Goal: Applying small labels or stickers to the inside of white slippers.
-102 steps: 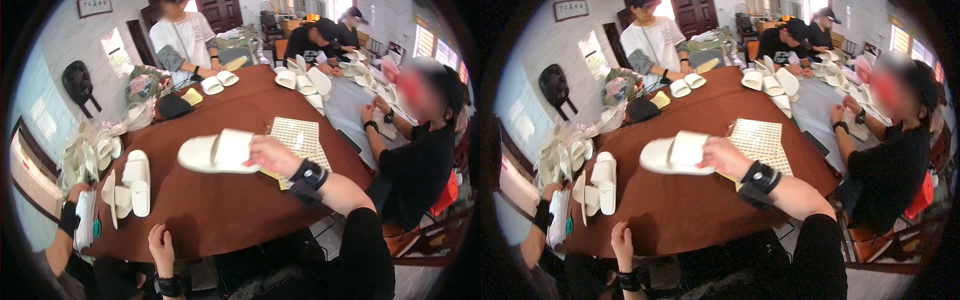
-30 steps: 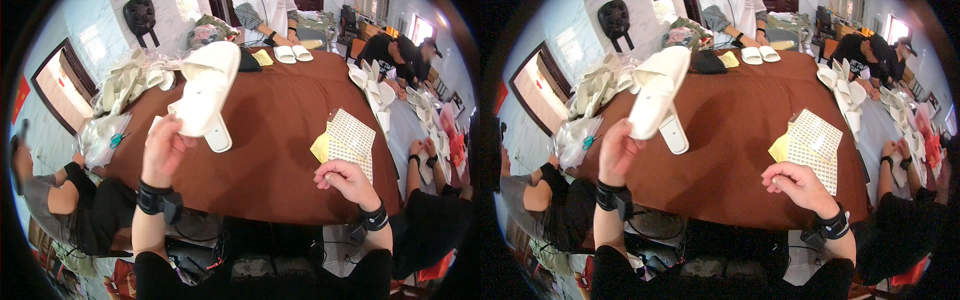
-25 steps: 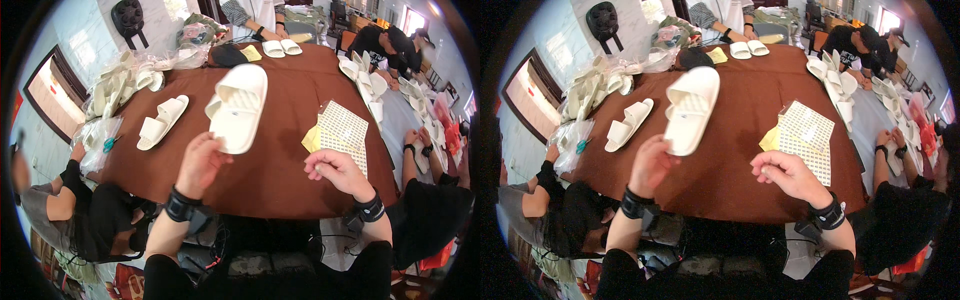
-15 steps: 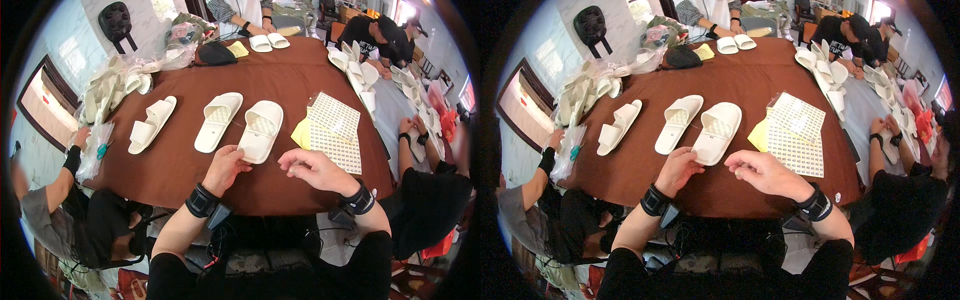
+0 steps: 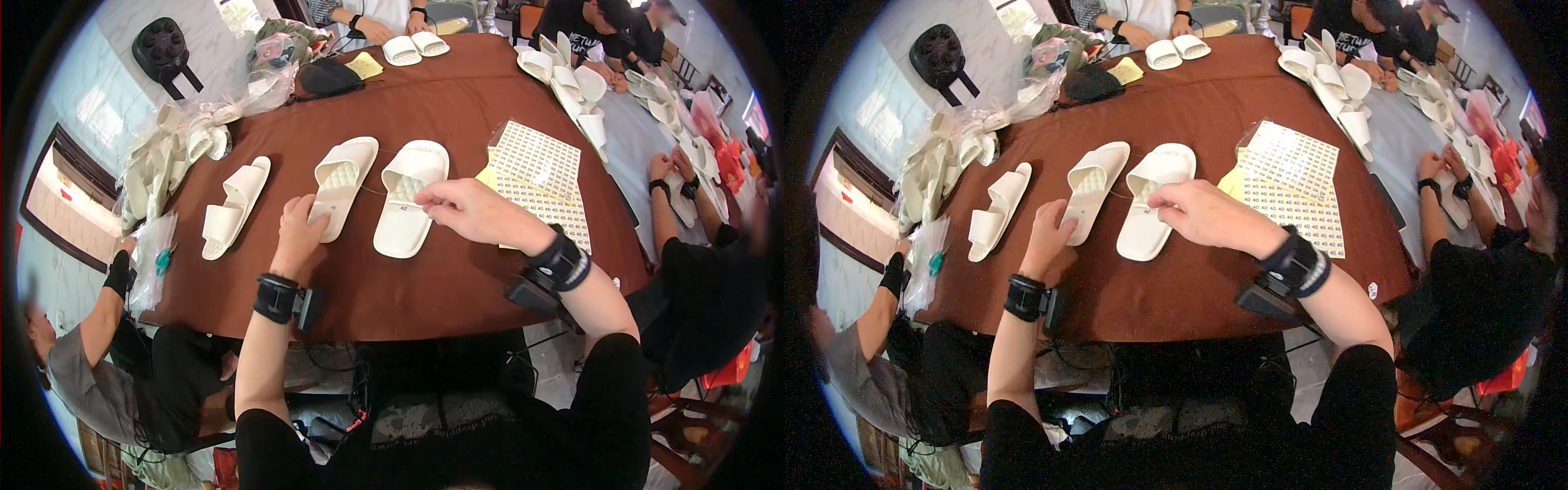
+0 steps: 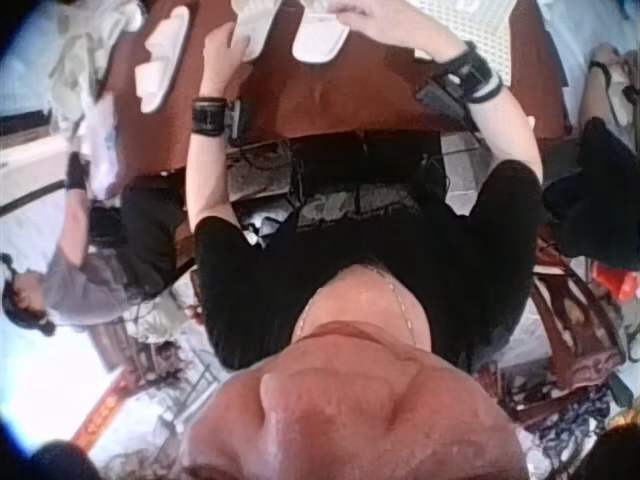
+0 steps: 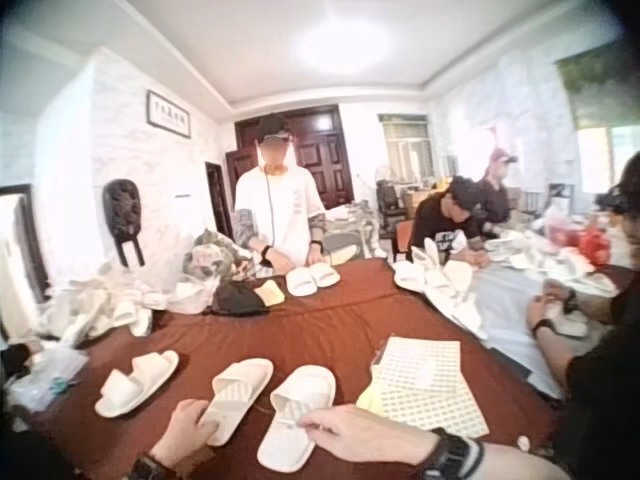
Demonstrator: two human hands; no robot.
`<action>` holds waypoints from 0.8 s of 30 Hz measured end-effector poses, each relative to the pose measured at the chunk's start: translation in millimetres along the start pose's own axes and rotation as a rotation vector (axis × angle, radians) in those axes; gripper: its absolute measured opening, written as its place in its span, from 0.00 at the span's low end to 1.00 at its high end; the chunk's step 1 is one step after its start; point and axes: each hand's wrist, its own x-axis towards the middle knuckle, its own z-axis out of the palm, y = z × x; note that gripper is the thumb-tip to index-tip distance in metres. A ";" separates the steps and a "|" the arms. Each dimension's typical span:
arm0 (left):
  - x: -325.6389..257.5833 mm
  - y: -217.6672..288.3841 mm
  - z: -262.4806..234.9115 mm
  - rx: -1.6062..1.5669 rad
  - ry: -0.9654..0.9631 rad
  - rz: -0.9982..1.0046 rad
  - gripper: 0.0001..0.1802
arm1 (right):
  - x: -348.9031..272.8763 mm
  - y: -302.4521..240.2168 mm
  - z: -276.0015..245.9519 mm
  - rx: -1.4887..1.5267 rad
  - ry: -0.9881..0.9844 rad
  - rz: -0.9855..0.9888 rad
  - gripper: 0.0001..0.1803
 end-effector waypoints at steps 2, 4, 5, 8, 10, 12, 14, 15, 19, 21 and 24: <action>9.4 -6.3 -2.2 -0.045 -0.137 -0.062 0.27 | 11.7 8.3 5.8 -0.109 0.007 0.000 0.16; 11.9 -10.8 -0.3 -0.086 -0.272 -0.127 0.29 | 20.7 9.3 11.4 -0.282 0.001 0.056 0.18; 10.6 -7.7 2.6 -0.039 -0.261 -0.110 0.31 | 23.9 9.9 14.5 -0.283 -0.001 0.056 0.18; 6.8 4.3 6.0 0.039 -0.260 -0.087 0.33 | 31.3 17.5 23.7 -0.387 -0.015 0.052 0.17; 1.5 18.8 3.4 0.030 -0.236 -0.072 0.33 | 33.3 23.0 27.9 -0.376 -0.067 0.062 0.16; -4.0 27.6 2.5 0.037 -0.242 -0.065 0.34 | 35.1 30.7 33.7 -0.401 -0.046 0.052 0.16; -8.8 33.5 2.5 0.039 -0.250 -0.023 0.33 | 34.0 34.0 37.9 -0.424 -0.025 0.045 0.16; -11.8 37.5 2.8 0.037 -0.254 -0.025 0.33 | 32.1 33.5 39.6 -0.405 0.014 0.041 0.16; -24.4 45.0 7.1 0.023 -0.200 0.033 0.34 | 29.0 30.2 45.2 -0.390 0.037 0.041 0.17; -26.9 48.1 6.1 -0.076 -0.258 -0.004 0.37 | 28.3 31.2 47.6 -0.402 0.047 0.046 0.17; -33.1 59.5 7.2 -0.081 -0.227 0.053 0.33 | 26.7 32.1 42.5 -0.398 0.047 0.065 0.19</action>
